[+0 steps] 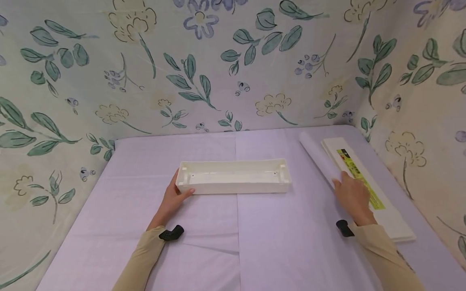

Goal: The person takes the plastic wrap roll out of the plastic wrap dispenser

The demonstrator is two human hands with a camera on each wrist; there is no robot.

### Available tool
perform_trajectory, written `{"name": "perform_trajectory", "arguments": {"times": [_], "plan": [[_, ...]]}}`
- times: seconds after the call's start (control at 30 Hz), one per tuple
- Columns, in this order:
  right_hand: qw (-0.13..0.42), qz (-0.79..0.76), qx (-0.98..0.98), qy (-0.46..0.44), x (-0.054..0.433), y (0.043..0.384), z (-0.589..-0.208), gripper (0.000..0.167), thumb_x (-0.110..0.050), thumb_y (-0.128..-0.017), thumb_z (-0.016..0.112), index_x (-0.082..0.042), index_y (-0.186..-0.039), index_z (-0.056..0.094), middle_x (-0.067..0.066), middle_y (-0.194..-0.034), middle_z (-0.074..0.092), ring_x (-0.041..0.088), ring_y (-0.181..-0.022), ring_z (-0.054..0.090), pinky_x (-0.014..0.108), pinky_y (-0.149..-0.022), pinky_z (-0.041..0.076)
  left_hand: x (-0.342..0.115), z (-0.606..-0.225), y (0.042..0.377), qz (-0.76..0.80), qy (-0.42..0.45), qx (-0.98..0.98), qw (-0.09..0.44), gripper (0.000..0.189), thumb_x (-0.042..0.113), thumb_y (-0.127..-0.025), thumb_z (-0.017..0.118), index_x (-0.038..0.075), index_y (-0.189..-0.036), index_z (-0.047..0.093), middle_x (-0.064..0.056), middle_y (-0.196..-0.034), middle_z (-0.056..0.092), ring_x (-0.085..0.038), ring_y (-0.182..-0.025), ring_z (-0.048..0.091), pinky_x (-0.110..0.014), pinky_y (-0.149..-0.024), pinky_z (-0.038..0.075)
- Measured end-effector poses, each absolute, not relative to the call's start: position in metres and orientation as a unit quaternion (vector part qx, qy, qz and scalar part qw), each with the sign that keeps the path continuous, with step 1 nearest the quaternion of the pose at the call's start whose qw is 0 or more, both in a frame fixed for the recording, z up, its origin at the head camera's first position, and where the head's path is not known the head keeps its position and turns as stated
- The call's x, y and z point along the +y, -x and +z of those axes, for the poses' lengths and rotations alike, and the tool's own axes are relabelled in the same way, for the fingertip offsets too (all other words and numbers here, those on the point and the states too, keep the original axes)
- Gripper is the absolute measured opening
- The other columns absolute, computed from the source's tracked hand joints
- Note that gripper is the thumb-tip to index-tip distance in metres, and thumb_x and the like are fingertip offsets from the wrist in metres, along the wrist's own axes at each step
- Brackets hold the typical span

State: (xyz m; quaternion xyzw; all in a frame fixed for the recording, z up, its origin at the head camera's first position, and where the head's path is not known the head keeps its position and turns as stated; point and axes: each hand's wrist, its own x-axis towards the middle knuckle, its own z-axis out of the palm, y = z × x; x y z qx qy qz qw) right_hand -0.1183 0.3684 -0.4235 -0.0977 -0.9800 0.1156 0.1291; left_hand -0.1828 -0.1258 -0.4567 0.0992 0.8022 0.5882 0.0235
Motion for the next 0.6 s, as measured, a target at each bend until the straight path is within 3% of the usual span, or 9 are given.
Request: {"name": "perform_trajectory", "arguments": {"times": [0.4, 0.5, 0.6], "plan": [[0.056, 0.105, -0.987, 0.106, 0.3684, 0.1182, -0.4176, 0.05, -0.019, -0.091, 0.058, 0.016, -0.122, 0.043, 0.043, -0.108, 0.05, 0.045, -0.073, 0.053, 0.049, -0.056, 0.04, -0.1276, -0.4568, 0.1815, 0.59, -0.103, 0.801, 0.018, 0.091, 0.008, -0.082, 0.07, 0.006, -0.151, 0.011, -0.02, -0.153, 0.026, -0.037, -0.137, 0.033, -0.051, -0.112, 0.026], [0.039, 0.102, -0.988, 0.108, 0.3678, 0.1198, -0.4165, 0.05, -0.021, -0.09, 0.058, 0.015, -0.121, 0.043, 0.042, -0.103, 0.051, 0.041, -0.069, 0.052, 0.044, -0.053, 0.039, -0.1284, -0.4567, 0.1811, 0.59, -0.103, 0.801, 0.015, 0.09, 0.008, -0.082, 0.07, 0.006, -0.151, 0.011, -0.02, -0.154, 0.026, -0.037, -0.138, 0.032, -0.051, -0.112, 0.026], [0.014, 0.1, -0.989, 0.107, 0.3673, 0.1208, -0.4179, 0.043, -0.022, -0.092, 0.056, 0.015, -0.111, 0.045, 0.035, -0.085, 0.053, 0.033, -0.06, 0.049, 0.037, -0.048, 0.036, -0.1286, -0.4558, 0.1805, 0.594, -0.105, 0.798, 0.016, 0.09, 0.008, -0.083, 0.07, 0.007, -0.151, 0.011, -0.02, -0.153, 0.027, -0.038, -0.137, 0.033, -0.051, -0.112, 0.027]]}}
